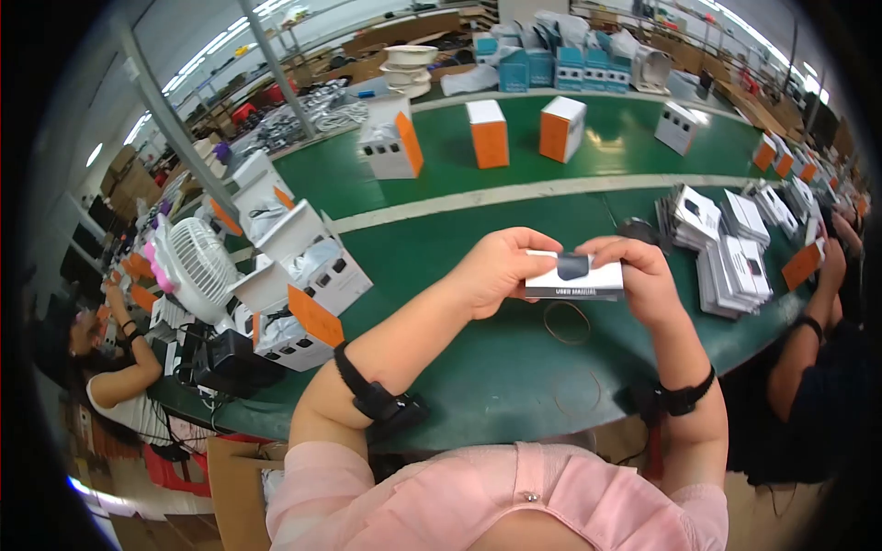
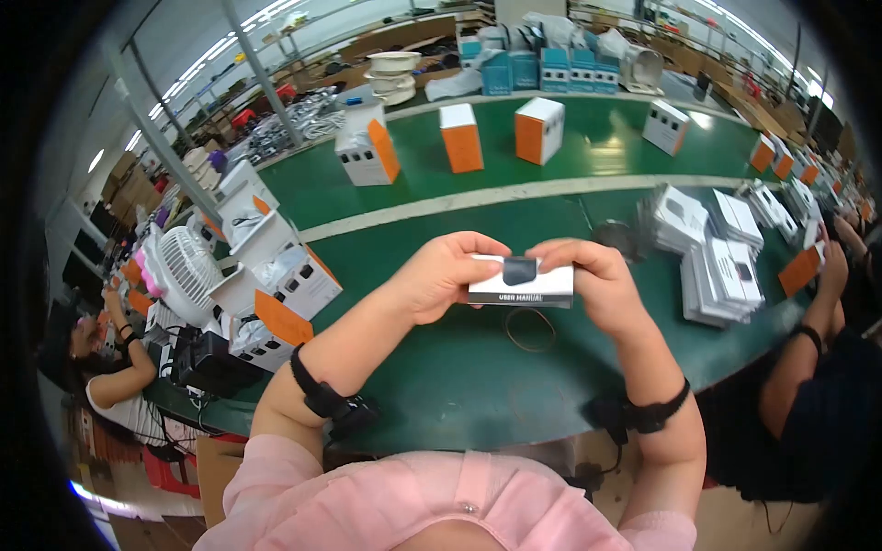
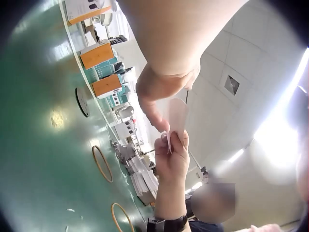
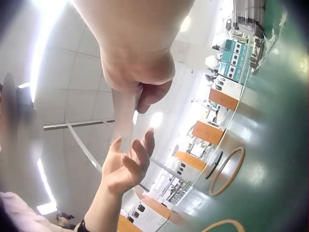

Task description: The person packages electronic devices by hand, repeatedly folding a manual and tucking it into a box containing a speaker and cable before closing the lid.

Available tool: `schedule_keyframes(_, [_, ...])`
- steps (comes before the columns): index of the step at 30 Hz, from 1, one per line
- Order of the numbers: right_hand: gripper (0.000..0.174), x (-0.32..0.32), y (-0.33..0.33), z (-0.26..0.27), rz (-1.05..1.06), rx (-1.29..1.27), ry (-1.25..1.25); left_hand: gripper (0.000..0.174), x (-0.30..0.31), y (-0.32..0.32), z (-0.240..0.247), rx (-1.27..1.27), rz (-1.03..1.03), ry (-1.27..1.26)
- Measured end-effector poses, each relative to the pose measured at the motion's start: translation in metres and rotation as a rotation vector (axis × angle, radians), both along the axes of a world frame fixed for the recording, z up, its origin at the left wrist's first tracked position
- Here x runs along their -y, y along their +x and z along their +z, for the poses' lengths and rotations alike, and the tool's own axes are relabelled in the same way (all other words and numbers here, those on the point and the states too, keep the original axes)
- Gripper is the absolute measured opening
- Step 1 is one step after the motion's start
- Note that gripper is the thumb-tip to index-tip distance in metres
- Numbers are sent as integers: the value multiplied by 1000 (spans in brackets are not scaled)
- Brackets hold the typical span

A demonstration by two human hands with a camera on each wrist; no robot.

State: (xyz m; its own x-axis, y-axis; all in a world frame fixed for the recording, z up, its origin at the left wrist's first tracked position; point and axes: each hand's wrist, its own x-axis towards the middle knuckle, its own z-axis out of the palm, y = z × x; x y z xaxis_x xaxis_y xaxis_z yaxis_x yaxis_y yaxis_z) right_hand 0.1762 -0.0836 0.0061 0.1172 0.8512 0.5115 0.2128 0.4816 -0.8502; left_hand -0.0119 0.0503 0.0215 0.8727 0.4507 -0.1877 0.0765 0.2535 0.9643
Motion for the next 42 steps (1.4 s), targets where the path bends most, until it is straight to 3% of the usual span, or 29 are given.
schedule_keyframes(2, [30,0,-5,19,268,-659,-290,27,-7,9,-8,132,47,168])
schedule_keyframes(3, [42,0,-5,26,254,-701,-346,27,-8,13,-5,177,56,220])
schedule_keyframes(4, [42,-6,-1,22,271,-690,-346,26,-12,18,-4,190,28,293])
schedule_keyframes(6, [35,-21,7,1,-67,-347,-436,27,-22,30,1,170,-9,396])
schedule_keyframes(8, [28,-27,13,-9,-58,-405,-489,26,-49,45,-4,282,52,346])
schedule_keyframes(9, [23,-28,14,-12,-199,-381,-409,25,-76,51,-2,258,312,360])
schedule_keyframes(10, [18,-28,13,-16,-339,-355,-328,25,-129,59,-22,216,704,646])
schedule_keyframes(11, [15,-23,13,-12,-331,-294,-331,25,-183,58,-36,-2,1091,817])
schedule_keyframes(12, [12,-17,11,-5,-302,-272,-326,35,-201,46,-17,-434,1278,792])
schedule_keyframes(14, [11,-8,4,1,-305,-242,-321,49,-258,28,-19,-588,1469,743])
schedule_keyframes(20, [7,2,-5,5,-277,-154,-456,42,-326,23,-15,-664,1286,801])
schedule_keyframes(22, [6,2,-4,6,-283,-124,-420,30,-341,23,-24,-792,995,1013])
schedule_keyframes(24, [6,4,-5,4,-283,-113,-396,23,-333,25,-30,-802,1075,1107])
schedule_keyframes(27, [11,3,5,10,-334,-216,-257,24,-301,39,-19,-492,1162,1152])
schedule_keyframes(28, [12,4,6,14,-382,-246,-228,24,-280,46,-10,-493,1151,1152])
schedule_keyframes(32, [10,9,0,51,-510,-191,-20,19,-175,68,28,13,976,1272])
schedule_keyframes(35, [11,11,0,86,-703,67,176,17,-93,76,24,184,831,1243])
schedule_keyframes(38, [10,16,7,111,-664,283,78,13,-16,72,14,219,651,1257])
schedule_keyframes(42, [10,27,11,91,-534,342,-93,13,40,56,-17,219,489,1097])
